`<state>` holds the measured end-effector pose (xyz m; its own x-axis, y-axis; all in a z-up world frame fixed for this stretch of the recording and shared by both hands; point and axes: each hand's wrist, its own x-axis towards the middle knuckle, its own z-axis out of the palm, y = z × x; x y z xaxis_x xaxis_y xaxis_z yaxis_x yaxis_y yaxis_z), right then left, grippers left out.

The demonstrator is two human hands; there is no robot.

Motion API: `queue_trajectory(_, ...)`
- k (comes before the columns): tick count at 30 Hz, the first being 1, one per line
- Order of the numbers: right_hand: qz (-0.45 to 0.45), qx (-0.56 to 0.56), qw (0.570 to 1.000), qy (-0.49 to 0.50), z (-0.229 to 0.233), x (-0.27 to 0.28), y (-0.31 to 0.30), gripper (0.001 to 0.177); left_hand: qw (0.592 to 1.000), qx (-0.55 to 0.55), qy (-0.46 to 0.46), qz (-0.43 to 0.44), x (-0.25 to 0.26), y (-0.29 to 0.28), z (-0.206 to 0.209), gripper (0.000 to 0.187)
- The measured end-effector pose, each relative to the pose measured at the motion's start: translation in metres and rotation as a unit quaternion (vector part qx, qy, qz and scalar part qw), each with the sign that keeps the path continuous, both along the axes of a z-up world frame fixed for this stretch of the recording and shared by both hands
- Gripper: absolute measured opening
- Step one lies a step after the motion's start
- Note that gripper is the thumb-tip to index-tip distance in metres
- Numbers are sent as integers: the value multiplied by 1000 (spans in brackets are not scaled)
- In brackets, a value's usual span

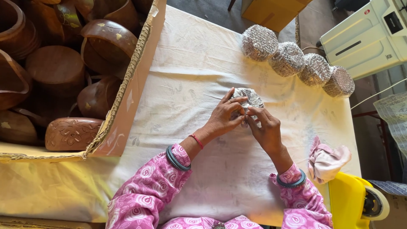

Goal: The person wraps wooden bowls in plastic wrap and bubble wrap at a table.

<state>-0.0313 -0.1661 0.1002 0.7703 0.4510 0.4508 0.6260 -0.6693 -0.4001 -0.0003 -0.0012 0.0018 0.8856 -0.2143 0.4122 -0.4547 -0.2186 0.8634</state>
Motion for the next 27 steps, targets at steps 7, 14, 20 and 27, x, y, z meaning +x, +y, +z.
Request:
queue_trajectory(7,-31,60,997,33,-4,11,-5,32,1000,-16,7,18,-6,2,10,11)
queue_trajectory(14,-57,84,990,102,2,21,-8,29,999,-27,-17,31,-7,-3,8,17)
queue_trajectory(20,-74,36,995,62,5,27,-13,37,999,-4,-10,34,-10,0,15,14)
queue_trajectory(27,-72,73,993,54,-7,25,-17,20,999,3,21,36,-12,0,13,75)
